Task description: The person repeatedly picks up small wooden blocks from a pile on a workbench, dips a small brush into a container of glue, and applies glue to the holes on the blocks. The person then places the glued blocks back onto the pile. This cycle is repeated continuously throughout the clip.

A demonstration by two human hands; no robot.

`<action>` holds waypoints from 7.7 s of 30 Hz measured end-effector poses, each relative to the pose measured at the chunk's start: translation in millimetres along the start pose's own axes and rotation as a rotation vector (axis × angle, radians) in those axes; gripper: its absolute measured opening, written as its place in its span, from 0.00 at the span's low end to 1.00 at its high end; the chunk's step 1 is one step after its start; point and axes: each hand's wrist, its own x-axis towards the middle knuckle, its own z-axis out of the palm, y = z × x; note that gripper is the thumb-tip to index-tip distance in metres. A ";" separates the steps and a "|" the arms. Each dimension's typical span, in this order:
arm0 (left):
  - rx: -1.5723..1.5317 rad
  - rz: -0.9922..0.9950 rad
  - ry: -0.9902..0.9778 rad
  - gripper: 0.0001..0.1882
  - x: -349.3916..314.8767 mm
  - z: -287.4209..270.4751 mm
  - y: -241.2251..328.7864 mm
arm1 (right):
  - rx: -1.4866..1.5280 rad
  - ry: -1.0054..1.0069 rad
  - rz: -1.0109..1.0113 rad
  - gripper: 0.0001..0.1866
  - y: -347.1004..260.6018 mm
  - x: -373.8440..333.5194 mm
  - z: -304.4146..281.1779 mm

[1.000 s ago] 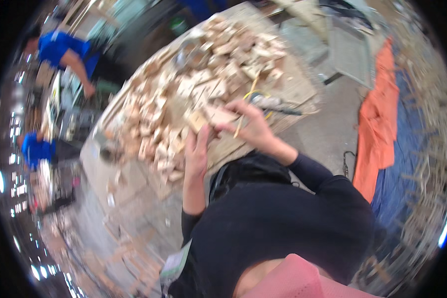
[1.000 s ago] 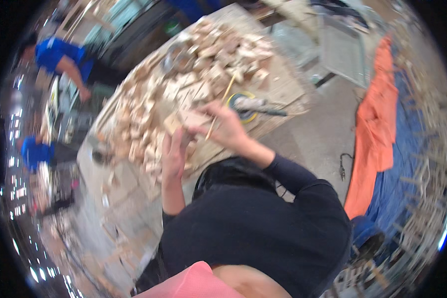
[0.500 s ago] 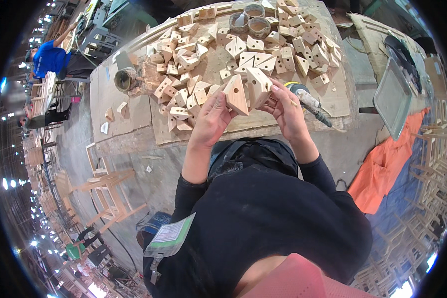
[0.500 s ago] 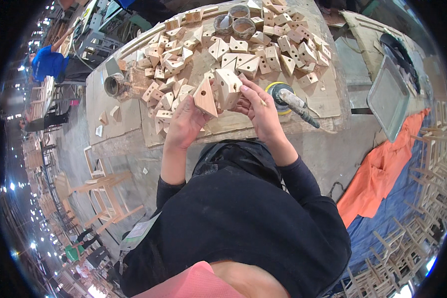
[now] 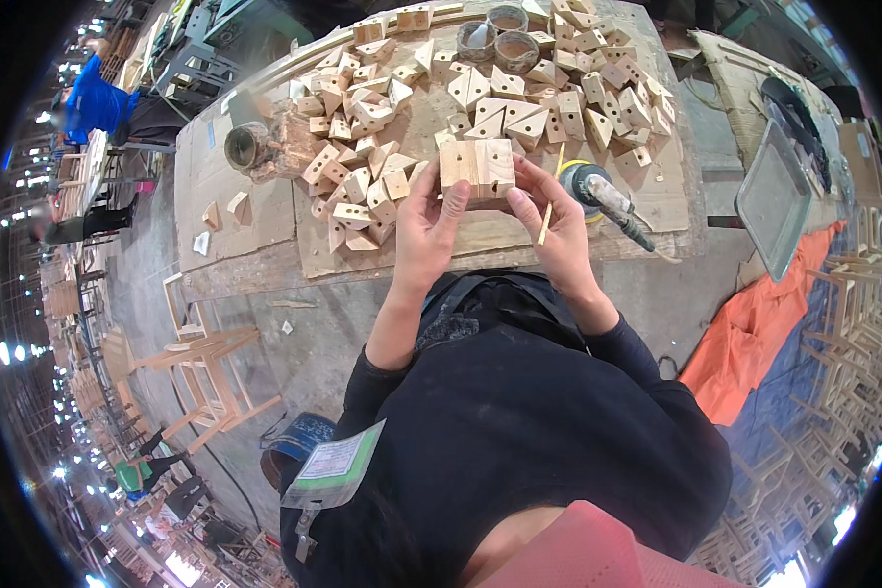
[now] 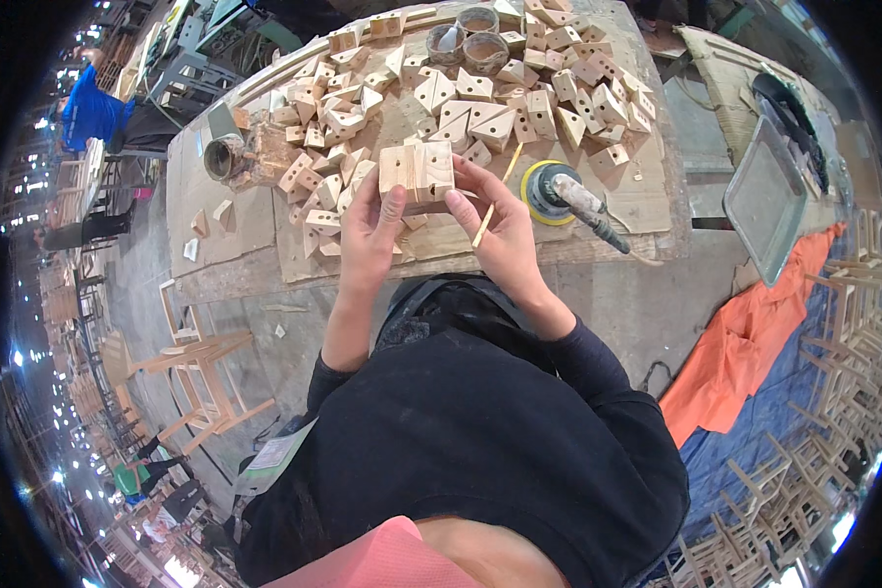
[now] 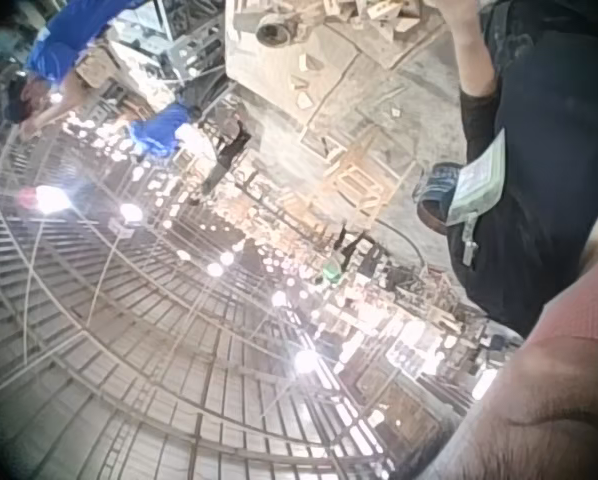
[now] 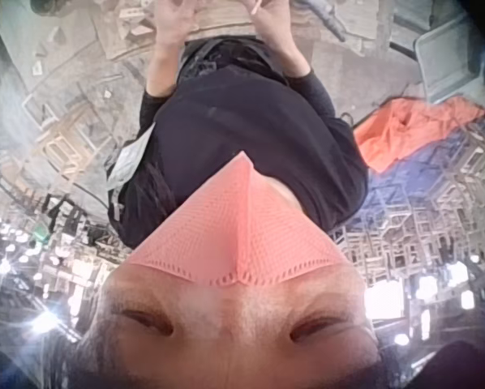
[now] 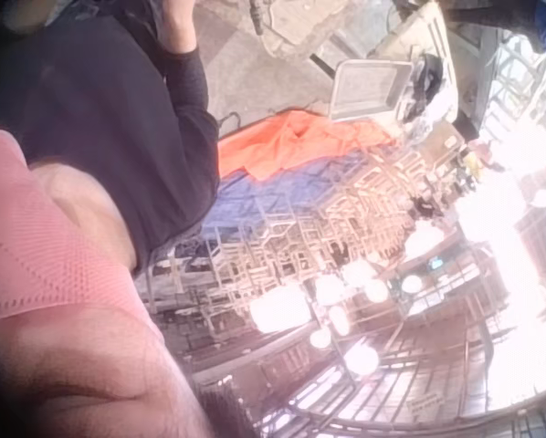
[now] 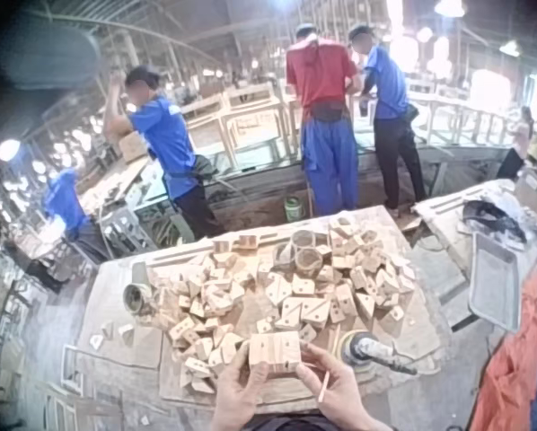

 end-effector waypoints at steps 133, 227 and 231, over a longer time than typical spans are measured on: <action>-0.978 -0.014 -0.204 0.58 -34.7 -401.2 -14.0 | 0.002 -0.293 -0.086 0.08 34.2 69.2 314.4; 0.469 0.816 0.773 0.42 -49.2 -346.8 81.9 | 0.054 -0.075 -0.402 0.06 37.5 26.1 345.1; 0.526 0.829 0.767 0.42 -51.2 -350.2 85.5 | 0.053 -0.178 -0.402 0.07 40.0 23.9 342.7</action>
